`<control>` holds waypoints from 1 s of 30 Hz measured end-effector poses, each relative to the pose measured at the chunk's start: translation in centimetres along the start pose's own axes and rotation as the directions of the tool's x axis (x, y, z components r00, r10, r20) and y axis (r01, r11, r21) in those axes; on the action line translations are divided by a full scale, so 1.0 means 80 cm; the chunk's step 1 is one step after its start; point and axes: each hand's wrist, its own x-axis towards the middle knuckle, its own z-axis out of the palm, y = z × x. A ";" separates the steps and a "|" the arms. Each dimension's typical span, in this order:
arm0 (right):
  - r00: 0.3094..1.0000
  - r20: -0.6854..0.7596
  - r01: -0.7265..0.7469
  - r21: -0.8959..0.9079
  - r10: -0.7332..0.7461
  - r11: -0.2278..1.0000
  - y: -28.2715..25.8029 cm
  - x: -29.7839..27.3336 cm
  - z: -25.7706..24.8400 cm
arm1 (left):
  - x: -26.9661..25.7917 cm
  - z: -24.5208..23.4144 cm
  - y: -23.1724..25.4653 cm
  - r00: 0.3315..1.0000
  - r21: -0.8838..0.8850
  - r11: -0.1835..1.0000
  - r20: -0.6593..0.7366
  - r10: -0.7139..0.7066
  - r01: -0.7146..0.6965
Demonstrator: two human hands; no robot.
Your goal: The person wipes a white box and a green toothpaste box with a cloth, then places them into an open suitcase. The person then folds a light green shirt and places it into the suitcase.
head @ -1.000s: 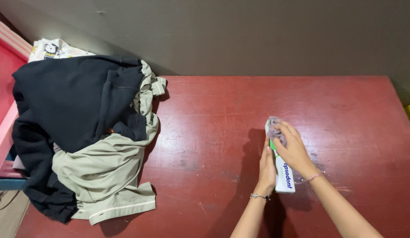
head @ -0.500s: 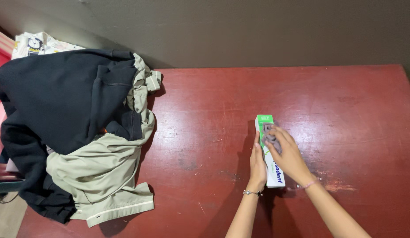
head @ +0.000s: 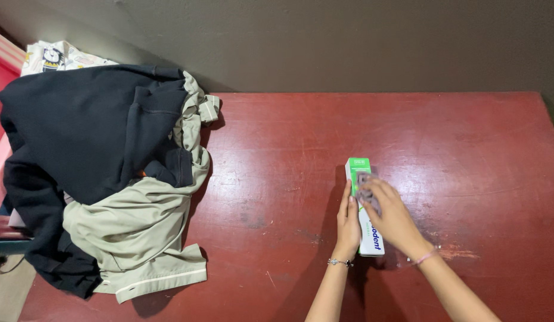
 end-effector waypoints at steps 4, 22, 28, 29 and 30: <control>1.000 0.001 -0.009 -0.008 0.009 1.000 -0.018 -0.022 0.003 | -0.001 -0.002 0.002 1.000 0.009 1.000 0.012 0.002 -0.002; 0.996 -0.066 -0.052 0.013 0.053 0.999 0.021 0.056 -0.024 | 0.005 0.045 0.005 0.998 -0.095 0.994 -0.029 -0.056 0.053; 0.995 -0.037 -0.091 0.073 0.094 0.993 0.014 0.052 -0.045 | -0.015 0.074 0.031 0.990 -0.096 0.994 -0.130 -0.063 0.051; 0.996 -0.036 -0.081 0.077 0.084 0.994 0.010 0.050 -0.046 | -0.017 0.074 0.035 0.988 -0.124 0.990 -0.131 -0.084 0.067; 0.997 -0.018 -0.074 0.078 0.076 0.994 0.007 0.047 -0.045 | -0.018 0.073 0.038 0.986 -0.152 0.985 -0.133 -0.104 0.084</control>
